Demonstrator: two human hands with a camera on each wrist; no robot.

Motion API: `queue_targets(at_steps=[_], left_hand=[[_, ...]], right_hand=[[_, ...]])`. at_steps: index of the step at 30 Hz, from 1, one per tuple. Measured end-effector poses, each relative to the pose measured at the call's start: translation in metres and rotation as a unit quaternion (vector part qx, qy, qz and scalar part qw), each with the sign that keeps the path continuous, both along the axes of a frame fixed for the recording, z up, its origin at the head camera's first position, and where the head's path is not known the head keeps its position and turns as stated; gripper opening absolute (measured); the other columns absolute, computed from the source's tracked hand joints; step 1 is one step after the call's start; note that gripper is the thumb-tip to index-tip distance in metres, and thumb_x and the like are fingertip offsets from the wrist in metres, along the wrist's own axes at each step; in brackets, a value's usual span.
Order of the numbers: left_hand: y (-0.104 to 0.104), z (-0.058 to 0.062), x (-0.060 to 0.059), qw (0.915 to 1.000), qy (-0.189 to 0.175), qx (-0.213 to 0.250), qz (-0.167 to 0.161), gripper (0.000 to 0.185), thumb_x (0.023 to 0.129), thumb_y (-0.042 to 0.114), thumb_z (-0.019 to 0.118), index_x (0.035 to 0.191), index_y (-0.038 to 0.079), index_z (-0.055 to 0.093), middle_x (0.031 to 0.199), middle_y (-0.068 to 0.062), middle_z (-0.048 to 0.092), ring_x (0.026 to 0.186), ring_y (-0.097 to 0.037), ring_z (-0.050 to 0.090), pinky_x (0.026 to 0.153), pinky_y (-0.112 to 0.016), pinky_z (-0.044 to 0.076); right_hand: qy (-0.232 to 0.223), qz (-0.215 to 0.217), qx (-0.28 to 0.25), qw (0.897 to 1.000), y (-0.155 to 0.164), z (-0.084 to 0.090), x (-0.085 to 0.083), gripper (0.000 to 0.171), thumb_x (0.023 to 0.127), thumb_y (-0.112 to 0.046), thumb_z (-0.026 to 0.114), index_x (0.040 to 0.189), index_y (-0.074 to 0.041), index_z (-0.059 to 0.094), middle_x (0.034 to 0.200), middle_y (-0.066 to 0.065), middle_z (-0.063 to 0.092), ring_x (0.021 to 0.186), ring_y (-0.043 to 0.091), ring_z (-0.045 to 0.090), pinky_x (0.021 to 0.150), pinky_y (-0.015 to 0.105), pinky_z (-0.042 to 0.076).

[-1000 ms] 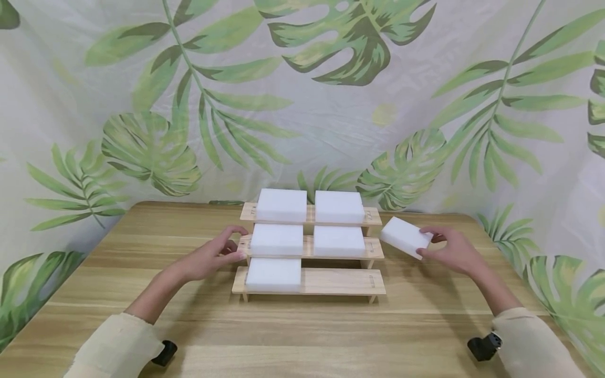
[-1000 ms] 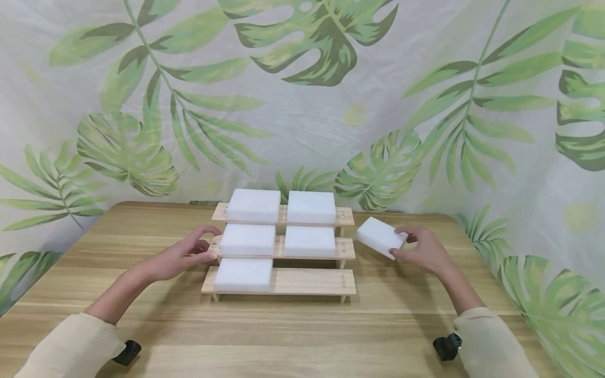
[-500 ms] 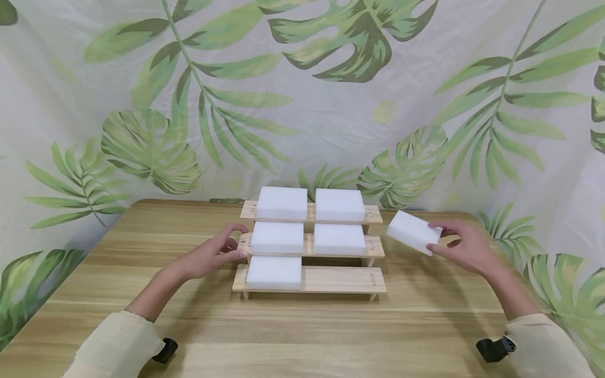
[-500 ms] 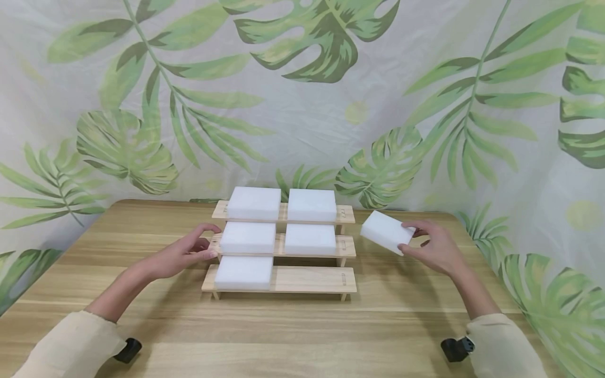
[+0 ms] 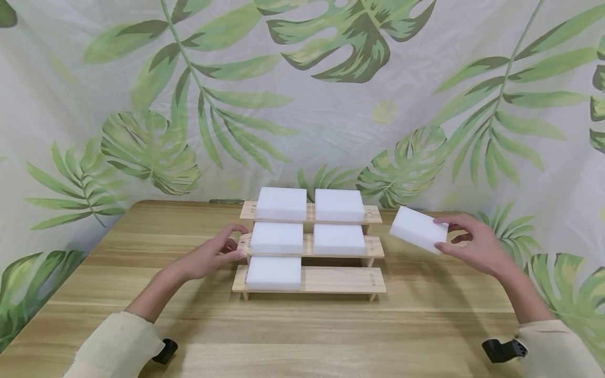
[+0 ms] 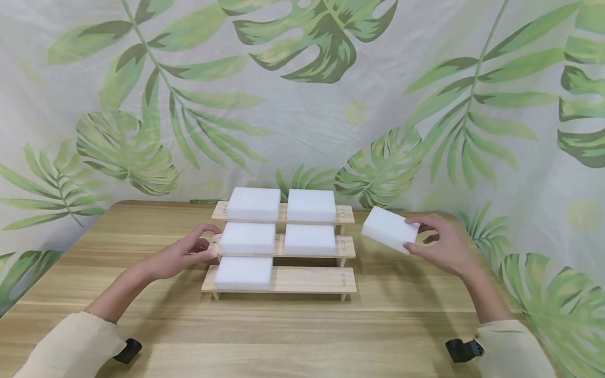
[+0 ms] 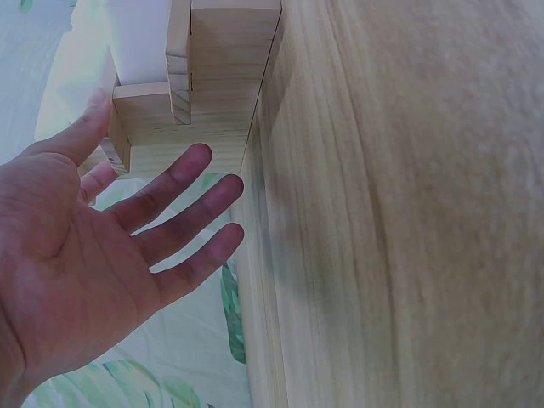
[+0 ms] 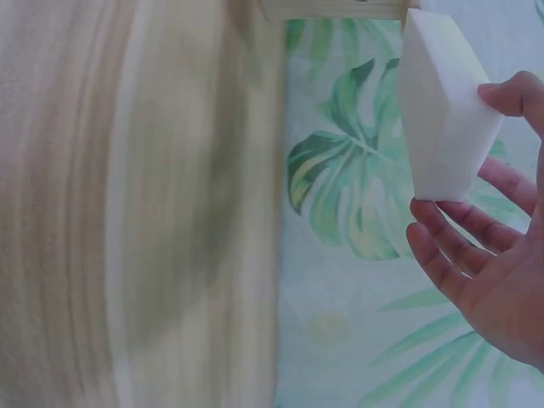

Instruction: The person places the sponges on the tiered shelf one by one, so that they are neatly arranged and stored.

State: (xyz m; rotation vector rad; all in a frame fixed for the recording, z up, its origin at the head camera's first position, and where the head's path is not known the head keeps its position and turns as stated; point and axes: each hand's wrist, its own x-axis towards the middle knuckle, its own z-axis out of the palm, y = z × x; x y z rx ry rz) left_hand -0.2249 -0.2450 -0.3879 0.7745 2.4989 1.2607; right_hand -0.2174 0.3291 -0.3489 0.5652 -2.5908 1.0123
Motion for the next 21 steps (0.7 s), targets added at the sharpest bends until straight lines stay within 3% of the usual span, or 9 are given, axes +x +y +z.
queue_targets(at_steps=[3,6,13,21], left_hand=[[0.000,0.000,0.000,1.0000,-0.002,-0.002,0.004,0.049,0.107,0.019,0.059,0.145,0.007,0.030,0.109,-0.018,0.067,0.105,-0.033,0.064,0.085,-0.049,0.050],[0.001,0.000,0.000,1.0000,-0.003,-0.002,0.006,0.049,0.107,0.020,0.059,0.145,0.007,0.030,0.111,-0.019,0.066,0.106,-0.034,0.064,0.085,-0.049,0.050],[0.000,0.000,0.000,1.0000,0.000,-0.006,0.005,0.048,0.108,0.021,0.059,0.144,0.007,0.031,0.110,-0.018,0.067,0.105,-0.033,0.064,0.084,-0.048,0.050],[-0.001,-0.001,-0.001,0.9999,-0.001,-0.011,0.005,0.048,0.108,0.023,0.058,0.144,0.007,0.031,0.108,-0.016,0.066,0.103,-0.032,0.064,0.085,-0.048,0.050]], right_hand=[[0.006,0.009,-0.005,1.000,-0.001,0.006,0.004,0.043,0.079,0.004,0.084,0.119,0.000,0.070,0.113,-0.014,0.062,0.090,-0.002,0.060,0.075,0.015,0.052],[0.003,0.030,-0.012,0.999,-0.003,0.013,0.008,0.044,0.080,0.005,0.083,0.121,-0.001,0.070,0.115,-0.020,0.062,0.089,0.001,0.062,0.077,0.015,0.051],[0.006,0.088,-0.024,0.996,-0.012,0.022,0.014,0.050,0.077,0.010,0.083,0.122,-0.003,0.070,0.122,-0.010,0.063,0.091,0.009,0.063,0.080,0.017,0.052],[0.031,0.165,-0.046,0.985,-0.027,0.028,0.018,0.054,0.071,0.018,0.081,0.120,-0.001,0.068,0.122,0.000,0.066,0.098,0.009,0.061,0.081,0.019,0.053]])
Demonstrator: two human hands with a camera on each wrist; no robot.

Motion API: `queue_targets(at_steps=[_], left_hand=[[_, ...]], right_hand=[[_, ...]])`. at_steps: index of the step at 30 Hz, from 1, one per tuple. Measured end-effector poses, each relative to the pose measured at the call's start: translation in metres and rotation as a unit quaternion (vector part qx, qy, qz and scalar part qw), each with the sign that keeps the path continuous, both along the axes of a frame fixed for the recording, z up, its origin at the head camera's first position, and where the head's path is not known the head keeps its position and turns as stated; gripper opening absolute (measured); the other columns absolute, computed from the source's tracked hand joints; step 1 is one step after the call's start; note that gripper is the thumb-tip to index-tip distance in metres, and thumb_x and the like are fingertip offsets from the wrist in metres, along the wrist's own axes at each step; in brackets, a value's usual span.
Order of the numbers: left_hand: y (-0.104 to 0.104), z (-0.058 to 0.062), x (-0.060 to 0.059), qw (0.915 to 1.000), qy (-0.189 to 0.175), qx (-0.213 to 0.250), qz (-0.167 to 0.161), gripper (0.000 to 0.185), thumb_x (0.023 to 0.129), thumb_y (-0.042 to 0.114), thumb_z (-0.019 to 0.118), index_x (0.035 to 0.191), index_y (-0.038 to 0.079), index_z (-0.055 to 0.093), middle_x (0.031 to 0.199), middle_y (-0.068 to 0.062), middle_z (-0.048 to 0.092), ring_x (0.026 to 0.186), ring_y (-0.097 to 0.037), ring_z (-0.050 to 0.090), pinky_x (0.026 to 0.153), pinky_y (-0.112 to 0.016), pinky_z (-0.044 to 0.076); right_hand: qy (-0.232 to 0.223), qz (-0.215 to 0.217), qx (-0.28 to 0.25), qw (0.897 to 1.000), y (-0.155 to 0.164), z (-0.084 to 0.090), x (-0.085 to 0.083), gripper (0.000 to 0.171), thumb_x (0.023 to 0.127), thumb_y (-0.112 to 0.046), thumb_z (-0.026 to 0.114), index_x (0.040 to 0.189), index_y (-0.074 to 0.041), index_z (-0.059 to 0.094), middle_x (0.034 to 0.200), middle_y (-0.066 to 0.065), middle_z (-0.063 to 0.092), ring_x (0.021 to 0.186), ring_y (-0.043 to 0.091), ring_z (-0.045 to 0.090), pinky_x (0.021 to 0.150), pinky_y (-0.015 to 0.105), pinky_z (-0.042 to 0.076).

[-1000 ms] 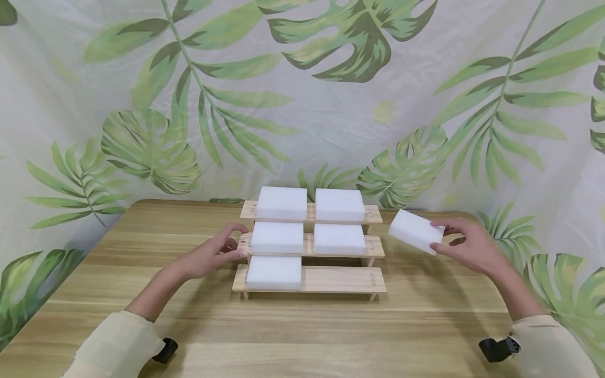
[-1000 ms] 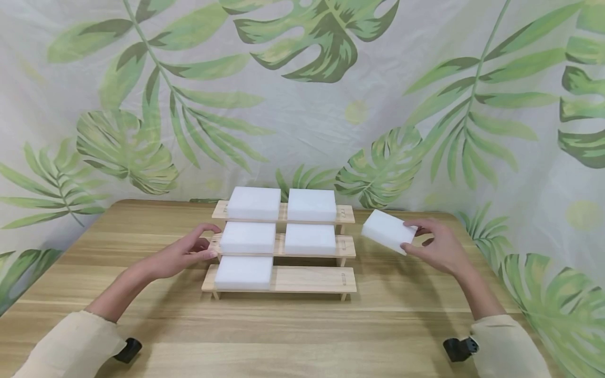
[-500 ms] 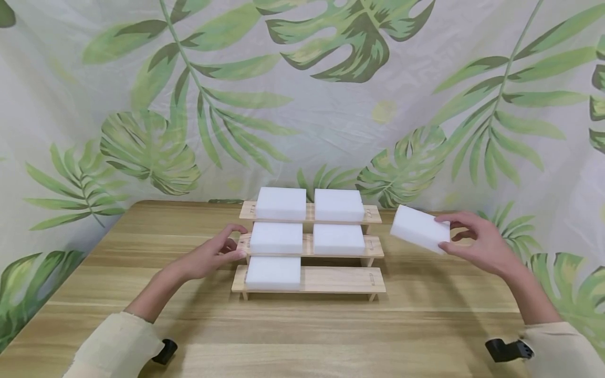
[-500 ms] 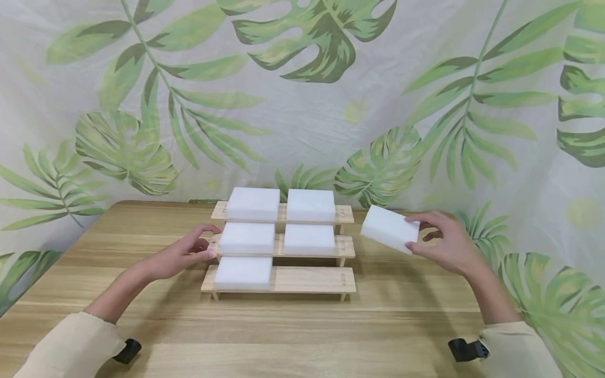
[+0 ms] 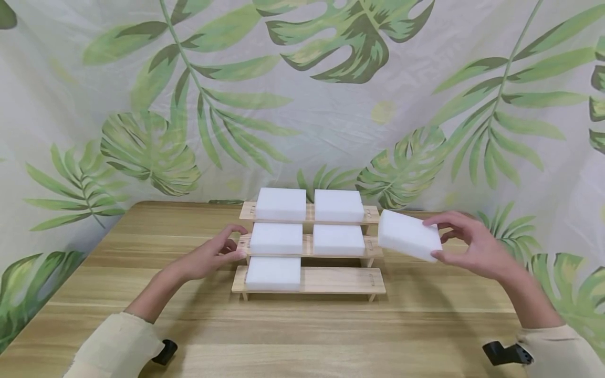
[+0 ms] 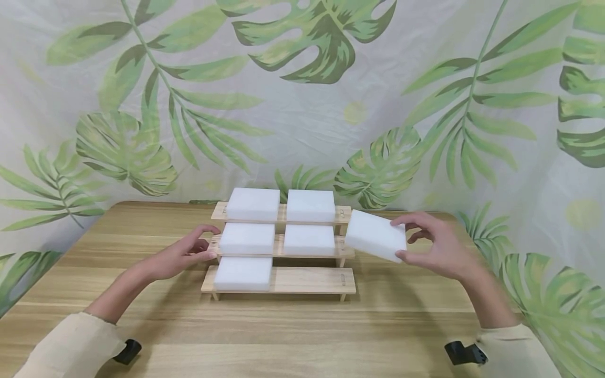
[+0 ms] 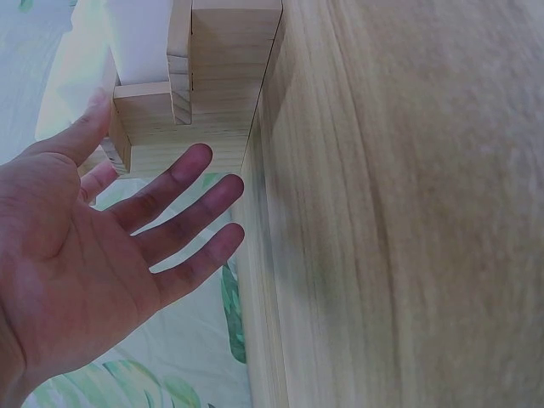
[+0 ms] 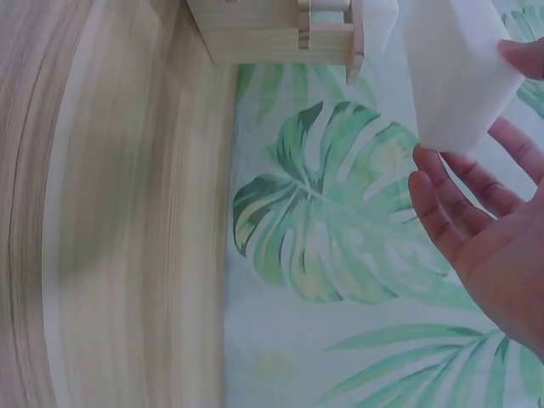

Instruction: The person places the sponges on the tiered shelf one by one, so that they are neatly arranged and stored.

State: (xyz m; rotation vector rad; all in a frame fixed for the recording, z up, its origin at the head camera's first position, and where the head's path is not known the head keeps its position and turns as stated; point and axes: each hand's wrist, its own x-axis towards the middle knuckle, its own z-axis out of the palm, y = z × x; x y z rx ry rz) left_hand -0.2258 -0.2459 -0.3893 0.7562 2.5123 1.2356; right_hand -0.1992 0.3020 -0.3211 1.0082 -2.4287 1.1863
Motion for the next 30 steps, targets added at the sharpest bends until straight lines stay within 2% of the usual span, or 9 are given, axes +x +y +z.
queue_targets(at_steps=[6,14,23,30], left_hand=[[0.000,-0.001,0.000,1.0000,0.003,-0.001,0.001,0.048,0.108,0.023,0.058,0.144,0.007,0.031,0.110,-0.017,0.066,0.104,-0.032,0.064,0.085,-0.049,0.050],[0.000,-0.001,0.000,1.0000,0.001,-0.003,0.005,0.048,0.108,0.023,0.058,0.144,0.007,0.031,0.109,-0.017,0.066,0.104,-0.032,0.064,0.086,-0.049,0.050],[0.000,-0.001,0.000,0.9999,0.001,0.009,-0.005,0.050,0.108,0.020,0.059,0.145,0.007,0.030,0.108,-0.017,0.067,0.103,-0.031,0.064,0.085,-0.049,0.050],[0.000,-0.001,0.000,1.0000,0.005,0.002,0.001,0.048,0.108,0.020,0.058,0.145,0.007,0.030,0.109,-0.018,0.066,0.104,-0.032,0.064,0.086,-0.047,0.050]], right_hand=[[0.013,0.027,0.006,1.000,-0.009,0.002,0.001,0.053,0.068,0.019,0.084,0.115,0.004,0.066,0.117,-0.006,0.067,0.097,0.009,0.063,0.079,0.021,0.055],[0.012,0.058,0.003,0.998,-0.021,-0.006,0.001,0.055,0.067,0.017,0.085,0.116,-0.004,0.069,0.116,0.009,0.066,0.102,0.009,0.062,0.081,0.022,0.055],[0.010,0.062,0.018,0.998,-0.033,-0.014,0.003,0.055,0.068,0.010,0.088,0.117,-0.009,0.071,0.117,0.006,0.067,0.104,0.009,0.061,0.079,0.025,0.056],[-0.006,0.078,0.022,0.997,-0.045,-0.015,0.004,0.052,0.071,0.005,0.090,0.116,-0.011,0.071,0.116,0.006,0.067,0.095,0.012,0.063,0.078,0.026,0.057]])
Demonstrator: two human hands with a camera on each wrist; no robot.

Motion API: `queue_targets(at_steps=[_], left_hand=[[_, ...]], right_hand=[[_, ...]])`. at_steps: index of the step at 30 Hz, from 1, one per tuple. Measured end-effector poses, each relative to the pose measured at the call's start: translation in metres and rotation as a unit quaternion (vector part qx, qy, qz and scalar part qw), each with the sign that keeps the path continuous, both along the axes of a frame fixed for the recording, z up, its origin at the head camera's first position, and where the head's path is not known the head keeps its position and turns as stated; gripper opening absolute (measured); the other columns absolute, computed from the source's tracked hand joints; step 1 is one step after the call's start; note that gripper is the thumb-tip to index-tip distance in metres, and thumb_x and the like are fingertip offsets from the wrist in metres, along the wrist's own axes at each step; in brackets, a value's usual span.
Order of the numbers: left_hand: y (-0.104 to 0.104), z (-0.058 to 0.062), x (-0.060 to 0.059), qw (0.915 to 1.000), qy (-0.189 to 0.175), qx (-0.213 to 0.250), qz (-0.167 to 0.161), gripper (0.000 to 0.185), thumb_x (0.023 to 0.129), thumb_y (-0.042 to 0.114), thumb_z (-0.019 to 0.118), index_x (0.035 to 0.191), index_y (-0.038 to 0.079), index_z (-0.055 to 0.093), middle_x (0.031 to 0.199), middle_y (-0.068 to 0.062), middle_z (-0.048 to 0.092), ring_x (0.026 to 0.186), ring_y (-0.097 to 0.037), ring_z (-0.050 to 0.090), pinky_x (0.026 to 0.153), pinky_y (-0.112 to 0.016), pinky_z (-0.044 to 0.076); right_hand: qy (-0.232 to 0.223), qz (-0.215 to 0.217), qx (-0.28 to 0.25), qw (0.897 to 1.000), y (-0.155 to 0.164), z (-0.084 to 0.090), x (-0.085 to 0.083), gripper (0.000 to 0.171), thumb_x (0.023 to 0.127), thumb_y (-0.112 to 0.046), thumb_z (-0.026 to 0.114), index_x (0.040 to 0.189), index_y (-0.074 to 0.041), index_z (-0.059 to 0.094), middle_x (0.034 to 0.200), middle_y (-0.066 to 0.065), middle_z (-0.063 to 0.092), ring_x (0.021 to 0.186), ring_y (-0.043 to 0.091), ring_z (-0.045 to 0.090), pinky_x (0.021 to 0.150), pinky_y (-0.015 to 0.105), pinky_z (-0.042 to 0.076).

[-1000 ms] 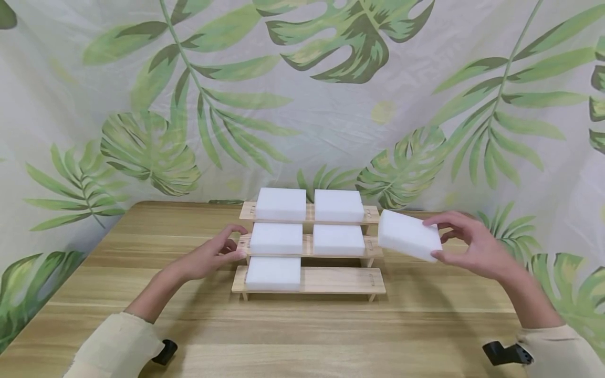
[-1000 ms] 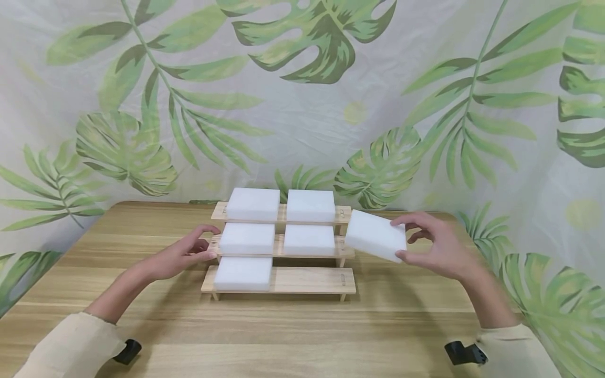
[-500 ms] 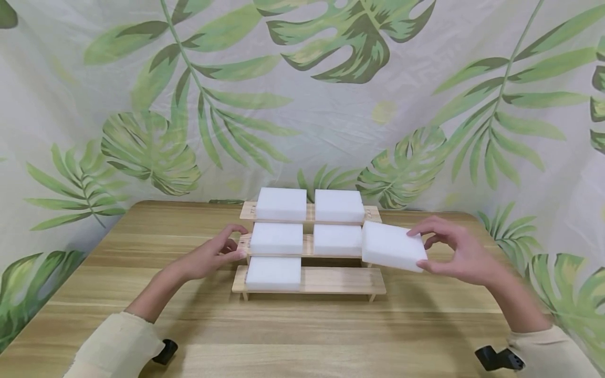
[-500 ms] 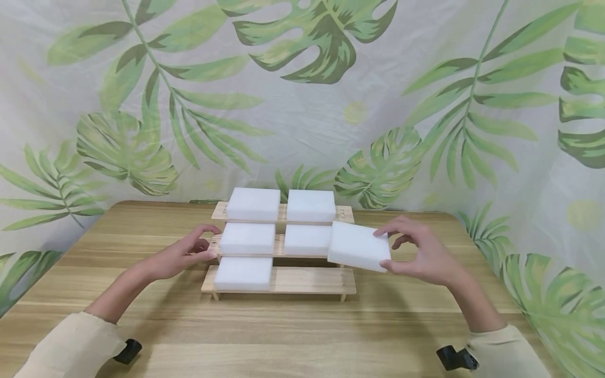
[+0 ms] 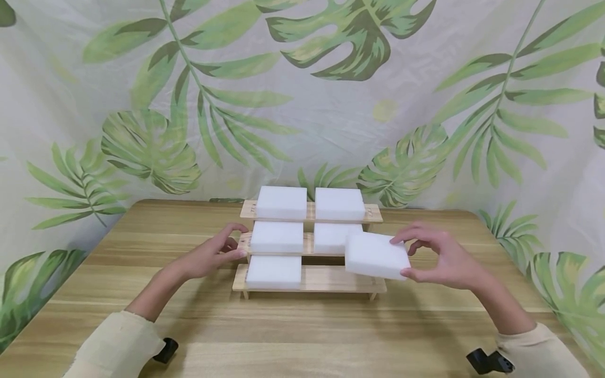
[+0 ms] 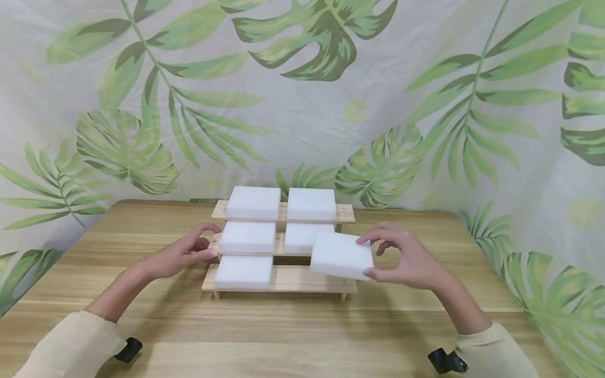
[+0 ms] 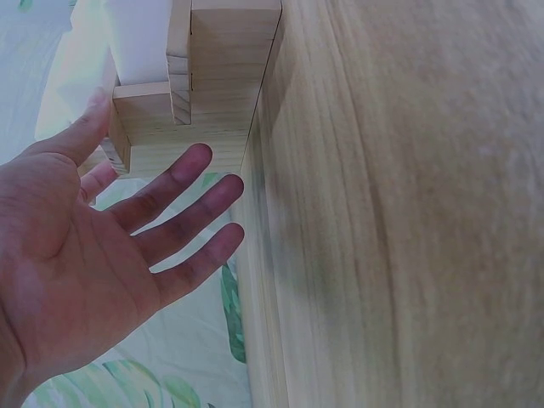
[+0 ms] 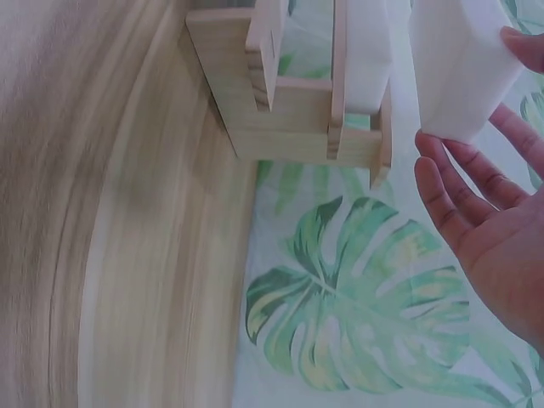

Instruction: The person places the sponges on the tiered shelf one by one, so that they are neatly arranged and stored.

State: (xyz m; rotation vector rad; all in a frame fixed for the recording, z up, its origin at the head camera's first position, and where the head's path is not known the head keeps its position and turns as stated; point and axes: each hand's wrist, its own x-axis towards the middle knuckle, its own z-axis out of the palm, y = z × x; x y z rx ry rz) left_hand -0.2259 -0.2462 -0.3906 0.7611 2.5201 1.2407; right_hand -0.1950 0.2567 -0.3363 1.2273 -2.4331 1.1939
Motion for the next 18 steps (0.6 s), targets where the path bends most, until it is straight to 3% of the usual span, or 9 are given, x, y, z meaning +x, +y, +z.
queue_targets(at_steps=[18], left_hand=[[0.000,0.000,0.000,1.0000,-0.001,0.005,-0.006,0.047,0.108,0.020,0.058,0.143,0.007,0.030,0.107,-0.017,0.067,0.103,-0.031,0.065,0.086,-0.048,0.050]], right_hand=[[-0.014,0.006,0.029,0.999,-0.021,-0.009,0.004,0.047,0.073,-0.007,0.093,0.116,-0.013,0.074,0.115,0.007,0.069,0.082,0.015,0.065,0.076,0.030,0.055]])
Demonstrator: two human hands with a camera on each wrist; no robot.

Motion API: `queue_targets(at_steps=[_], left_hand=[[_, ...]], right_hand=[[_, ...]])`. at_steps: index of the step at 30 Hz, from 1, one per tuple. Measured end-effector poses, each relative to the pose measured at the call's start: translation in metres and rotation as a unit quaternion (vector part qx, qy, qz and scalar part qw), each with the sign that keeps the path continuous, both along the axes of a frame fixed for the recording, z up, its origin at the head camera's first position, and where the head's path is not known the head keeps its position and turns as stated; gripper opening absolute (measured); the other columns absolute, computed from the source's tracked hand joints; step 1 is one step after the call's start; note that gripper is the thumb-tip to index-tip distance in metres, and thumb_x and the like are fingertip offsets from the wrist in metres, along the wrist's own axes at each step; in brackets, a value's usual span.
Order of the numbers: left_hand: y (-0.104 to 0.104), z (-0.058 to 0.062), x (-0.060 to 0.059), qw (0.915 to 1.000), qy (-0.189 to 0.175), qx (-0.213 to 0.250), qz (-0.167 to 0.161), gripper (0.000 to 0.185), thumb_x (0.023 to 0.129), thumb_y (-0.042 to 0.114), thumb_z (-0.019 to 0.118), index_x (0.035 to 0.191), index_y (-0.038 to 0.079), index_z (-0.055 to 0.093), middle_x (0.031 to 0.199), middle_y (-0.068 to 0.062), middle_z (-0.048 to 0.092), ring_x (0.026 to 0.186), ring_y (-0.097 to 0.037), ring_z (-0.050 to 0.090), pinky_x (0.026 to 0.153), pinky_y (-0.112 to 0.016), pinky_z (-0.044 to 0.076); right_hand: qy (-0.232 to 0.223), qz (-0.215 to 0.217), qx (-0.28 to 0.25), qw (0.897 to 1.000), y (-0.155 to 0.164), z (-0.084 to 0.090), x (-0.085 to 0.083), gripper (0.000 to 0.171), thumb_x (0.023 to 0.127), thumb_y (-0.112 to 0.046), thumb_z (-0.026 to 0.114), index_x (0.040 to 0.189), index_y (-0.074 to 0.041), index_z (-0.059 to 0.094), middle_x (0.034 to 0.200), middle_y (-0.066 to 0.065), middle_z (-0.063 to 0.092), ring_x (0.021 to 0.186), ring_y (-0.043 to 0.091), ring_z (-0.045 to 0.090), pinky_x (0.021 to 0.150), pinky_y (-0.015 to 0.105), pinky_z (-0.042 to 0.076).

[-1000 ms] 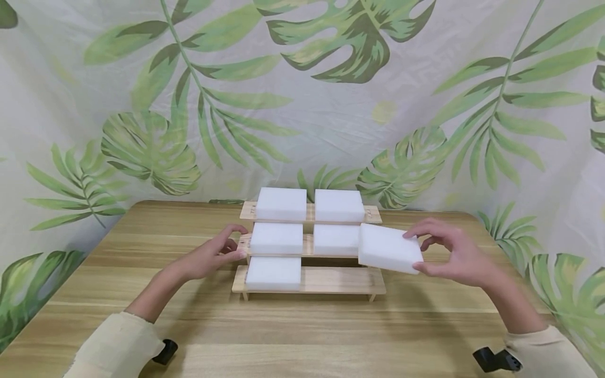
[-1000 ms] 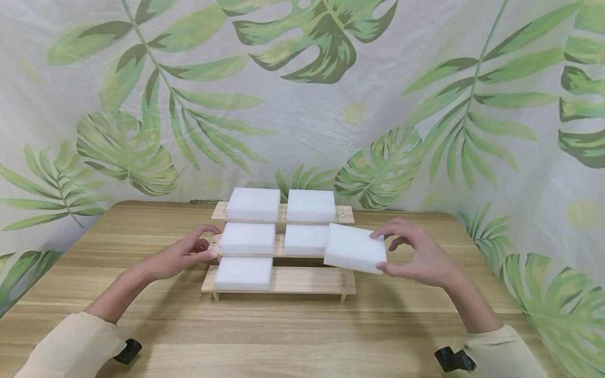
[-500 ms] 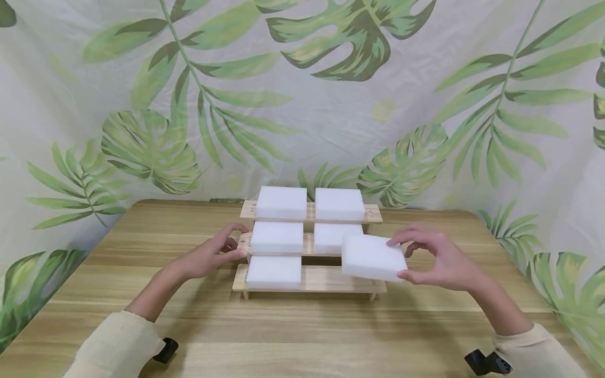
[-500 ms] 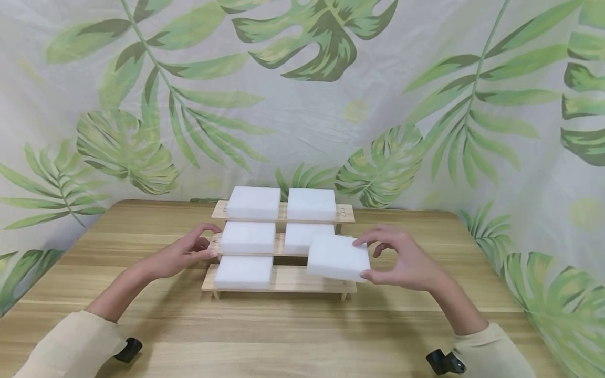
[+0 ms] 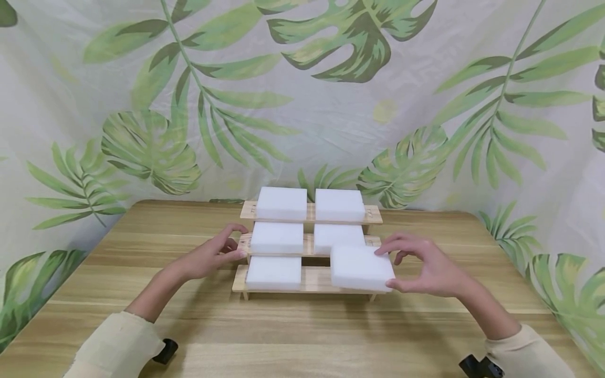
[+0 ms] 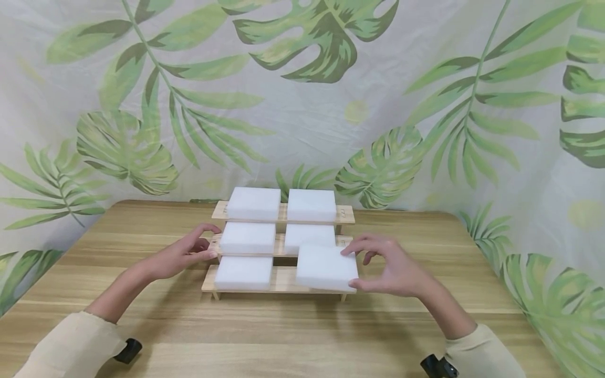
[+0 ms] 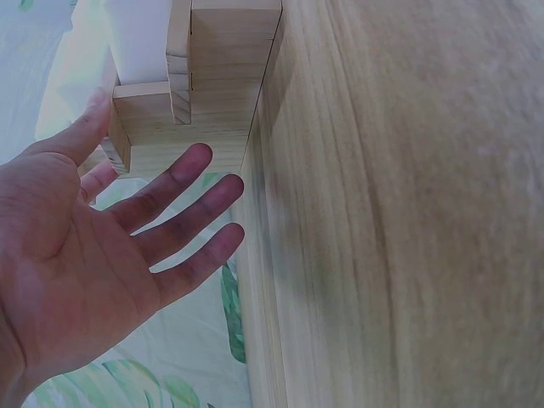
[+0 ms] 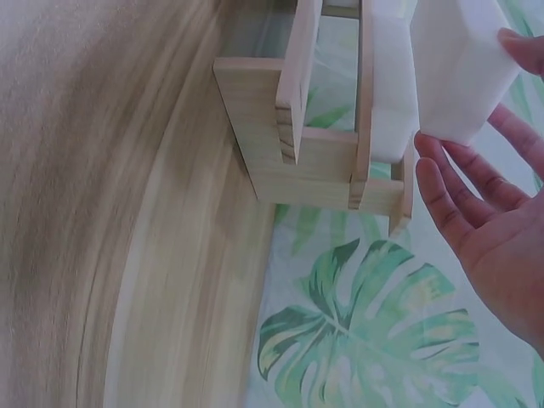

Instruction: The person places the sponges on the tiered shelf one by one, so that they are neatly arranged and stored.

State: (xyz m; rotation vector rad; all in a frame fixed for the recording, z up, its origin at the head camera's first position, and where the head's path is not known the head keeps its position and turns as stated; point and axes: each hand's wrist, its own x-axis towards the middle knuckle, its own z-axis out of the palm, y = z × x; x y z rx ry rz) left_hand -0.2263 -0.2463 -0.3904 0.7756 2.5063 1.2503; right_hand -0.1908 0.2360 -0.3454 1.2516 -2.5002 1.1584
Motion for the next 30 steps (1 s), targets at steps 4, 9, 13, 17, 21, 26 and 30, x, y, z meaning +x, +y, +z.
queue_targets(at_steps=[4,9,13,17,21,26,30], left_hand=[[0.000,0.000,0.000,1.0000,0.001,-0.001,0.001,0.047,0.108,0.020,0.058,0.143,0.007,0.030,0.108,-0.017,0.067,0.104,-0.031,0.065,0.086,-0.048,0.050],[0.001,0.001,0.001,1.0000,-0.002,0.007,-0.006,0.048,0.108,0.019,0.058,0.144,0.006,0.029,0.107,-0.016,0.067,0.102,-0.030,0.065,0.085,-0.048,0.050],[0.001,0.002,0.001,0.9999,-0.003,0.010,-0.006,0.048,0.108,0.018,0.058,0.144,0.006,0.029,0.108,-0.017,0.067,0.103,-0.030,0.064,0.086,-0.049,0.050],[0.001,0.001,0.001,1.0000,-0.003,0.004,0.001,0.047,0.108,0.019,0.058,0.144,0.007,0.030,0.109,-0.018,0.066,0.104,-0.030,0.064,0.086,-0.049,0.050],[0.001,0.001,0.001,1.0000,0.001,0.002,-0.001,0.047,0.108,0.019,0.058,0.144,0.007,0.030,0.108,-0.018,0.067,0.103,-0.031,0.065,0.086,-0.049,0.050],[0.001,0.002,0.001,1.0000,-0.002,0.005,-0.001,0.048,0.108,0.019,0.058,0.144,0.007,0.030,0.109,-0.018,0.067,0.104,-0.031,0.065,0.085,-0.048,0.050],[0.001,0.001,0.001,1.0000,-0.005,0.005,0.001,0.048,0.108,0.019,0.058,0.145,0.007,0.030,0.110,-0.018,0.067,0.105,-0.031,0.064,0.085,-0.048,0.050]], right_hand=[[-0.003,0.003,0.005,1.000,-0.004,-0.002,0.000,0.046,0.075,-0.010,0.093,0.116,-0.015,0.074,0.115,0.004,0.069,0.083,0.014,0.063,0.076,0.032,0.055],[0.014,0.013,0.008,1.000,-0.010,-0.006,0.000,0.047,0.075,-0.012,0.093,0.118,-0.015,0.074,0.114,0.005,0.069,0.082,0.010,0.061,0.075,0.033,0.055],[0.015,0.019,0.012,1.000,-0.014,-0.011,0.000,0.047,0.075,-0.013,0.093,0.118,-0.015,0.074,0.113,0.004,0.070,0.083,0.009,0.061,0.074,0.033,0.056],[-0.007,0.015,0.019,1.000,-0.018,-0.014,0.002,0.044,0.077,-0.015,0.092,0.117,-0.016,0.073,0.114,0.002,0.070,0.082,0.015,0.063,0.075,0.035,0.056],[-0.018,0.007,0.023,1.000,-0.023,-0.019,0.003,0.043,0.077,-0.015,0.092,0.115,-0.014,0.072,0.115,0.001,0.069,0.082,0.022,0.065,0.076,0.035,0.056],[-0.006,0.004,0.025,1.000,-0.028,-0.027,0.002,0.043,0.075,-0.014,0.092,0.112,-0.012,0.072,0.114,0.003,0.069,0.085,0.023,0.066,0.074,0.033,0.057],[-0.007,-0.001,0.027,1.000,-0.030,-0.033,0.001,0.043,0.075,-0.014,0.092,0.112,-0.011,0.071,0.114,0.002,0.069,0.086,0.023,0.067,0.075,0.033,0.057]])
